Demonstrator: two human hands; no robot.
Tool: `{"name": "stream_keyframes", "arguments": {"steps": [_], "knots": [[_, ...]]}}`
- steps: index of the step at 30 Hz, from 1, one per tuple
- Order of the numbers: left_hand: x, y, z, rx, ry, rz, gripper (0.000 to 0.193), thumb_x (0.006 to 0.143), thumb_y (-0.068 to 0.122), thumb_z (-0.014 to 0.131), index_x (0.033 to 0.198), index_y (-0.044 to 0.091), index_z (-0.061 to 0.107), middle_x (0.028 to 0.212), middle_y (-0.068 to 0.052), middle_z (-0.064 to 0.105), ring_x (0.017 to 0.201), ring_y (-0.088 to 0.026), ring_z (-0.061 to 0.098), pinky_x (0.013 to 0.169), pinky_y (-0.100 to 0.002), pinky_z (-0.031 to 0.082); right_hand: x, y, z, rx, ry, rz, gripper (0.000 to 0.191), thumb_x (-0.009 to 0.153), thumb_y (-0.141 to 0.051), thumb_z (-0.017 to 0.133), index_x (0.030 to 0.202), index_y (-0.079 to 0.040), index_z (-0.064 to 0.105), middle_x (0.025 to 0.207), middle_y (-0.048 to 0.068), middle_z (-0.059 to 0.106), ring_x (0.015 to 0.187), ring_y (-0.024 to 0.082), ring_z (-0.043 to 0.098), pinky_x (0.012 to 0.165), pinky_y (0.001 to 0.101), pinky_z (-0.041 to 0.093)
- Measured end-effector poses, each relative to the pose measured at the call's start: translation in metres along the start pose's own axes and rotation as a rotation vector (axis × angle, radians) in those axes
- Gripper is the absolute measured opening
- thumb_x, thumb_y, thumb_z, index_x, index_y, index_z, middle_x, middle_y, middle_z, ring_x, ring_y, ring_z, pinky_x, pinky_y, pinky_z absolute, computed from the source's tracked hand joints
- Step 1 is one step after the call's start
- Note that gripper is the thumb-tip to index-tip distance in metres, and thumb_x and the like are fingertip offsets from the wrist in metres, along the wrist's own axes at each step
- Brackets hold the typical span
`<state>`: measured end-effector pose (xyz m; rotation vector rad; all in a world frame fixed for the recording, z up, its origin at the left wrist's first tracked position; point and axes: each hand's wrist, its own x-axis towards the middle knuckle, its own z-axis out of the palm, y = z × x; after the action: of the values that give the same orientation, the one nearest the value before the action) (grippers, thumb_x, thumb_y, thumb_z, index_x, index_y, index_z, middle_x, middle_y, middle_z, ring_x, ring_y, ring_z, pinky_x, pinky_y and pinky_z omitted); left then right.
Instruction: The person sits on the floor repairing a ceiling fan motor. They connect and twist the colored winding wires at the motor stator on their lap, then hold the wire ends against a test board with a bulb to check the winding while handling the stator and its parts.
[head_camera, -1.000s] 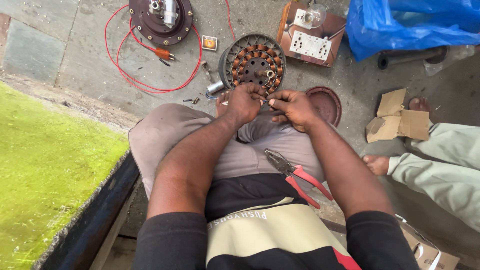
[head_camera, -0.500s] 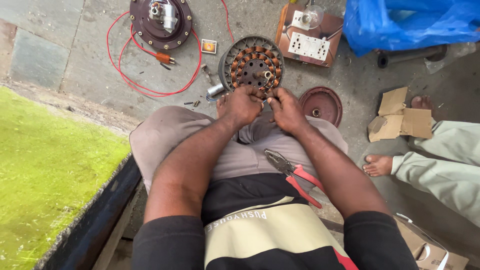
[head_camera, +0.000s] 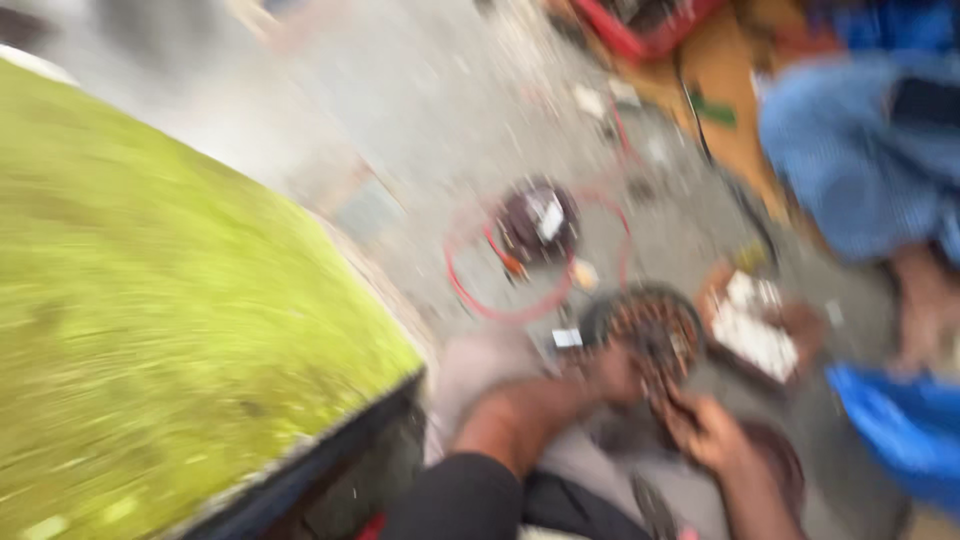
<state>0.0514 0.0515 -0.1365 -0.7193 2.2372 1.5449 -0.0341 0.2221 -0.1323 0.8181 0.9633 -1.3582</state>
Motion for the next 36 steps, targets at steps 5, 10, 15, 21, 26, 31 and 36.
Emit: {"name": "stream_keyframes", "arguments": {"steps": [5,10,15,21,26,31,36], "knots": [[-0.012,0.017,-0.014,0.056,-0.037,-0.112,0.030,0.079,0.030,0.078,0.108,0.023,0.081,0.112,-0.011,0.076,0.104,-0.031,0.073,0.096,-0.042,0.056,-0.002,-0.016,0.005,0.246,-0.233,0.306,0.025,0.092,-0.021,0.060,0.110,-0.011,0.074,0.098,0.013,0.071,0.084,0.022,0.070,0.066,0.0294,0.065],[-0.002,0.007,-0.012,-0.051,-0.007,-0.094,0.029,0.070,0.030,0.084,0.098,0.023,0.081,0.105,-0.005,0.079,0.099,-0.023,0.075,0.094,-0.036,0.057,0.010,-0.017,0.011,0.262,-0.172,0.286,0.016,0.091,-0.018,0.063,0.102,-0.009,0.073,0.098,0.012,0.070,0.088,0.023,0.071,0.069,0.0276,0.065],[0.000,0.007,-0.010,-0.112,-0.007,-0.132,0.032,0.066,0.027,0.086,0.097,0.023,0.082,0.102,-0.003,0.080,0.094,-0.019,0.076,0.091,-0.033,0.059,0.009,-0.018,0.017,0.193,-0.141,0.257,0.016,0.095,-0.021,0.061,0.102,-0.009,0.070,0.098,0.010,0.070,0.085,0.022,0.073,0.066,0.0270,0.063],[0.000,0.007,-0.010,-0.154,0.007,-0.075,0.029,0.070,0.023,0.087,0.099,0.019,0.082,0.103,-0.003,0.080,0.095,-0.017,0.075,0.092,-0.031,0.057,0.011,-0.021,0.014,0.180,-0.305,0.453,0.031,0.090,-0.038,0.062,0.100,-0.011,0.073,0.093,0.010,0.072,0.067,0.013,0.071,0.062,0.0325,0.063],[0.003,0.004,-0.009,-0.188,-0.003,-0.092,0.027,0.075,0.022,0.085,0.101,0.018,0.082,0.104,-0.004,0.079,0.096,-0.017,0.075,0.093,-0.030,0.057,0.015,-0.020,0.016,0.238,-0.236,0.431,0.024,0.091,-0.031,0.064,0.097,-0.008,0.072,0.093,0.012,0.072,0.076,0.018,0.073,0.064,0.0287,0.064],[0.004,0.002,-0.007,-0.235,-0.037,-0.120,0.026,0.071,0.017,0.084,0.096,0.016,0.079,0.100,-0.005,0.080,0.095,-0.015,0.077,0.090,-0.031,0.061,0.016,-0.016,0.014,0.254,-0.120,0.301,0.019,0.091,-0.023,0.065,0.095,-0.005,0.072,0.091,0.012,0.072,0.083,0.022,0.073,0.061,0.0232,0.063],[0.004,0.002,-0.008,-0.159,-0.010,-0.122,0.023,0.073,0.023,0.084,0.095,0.017,0.081,0.100,-0.006,0.079,0.094,-0.020,0.076,0.090,-0.033,0.058,0.017,-0.016,0.012,0.213,-0.127,0.288,0.020,0.091,-0.025,0.068,0.094,-0.006,0.071,0.090,0.013,0.072,0.081,0.021,0.073,0.061,0.0230,0.062]]}}
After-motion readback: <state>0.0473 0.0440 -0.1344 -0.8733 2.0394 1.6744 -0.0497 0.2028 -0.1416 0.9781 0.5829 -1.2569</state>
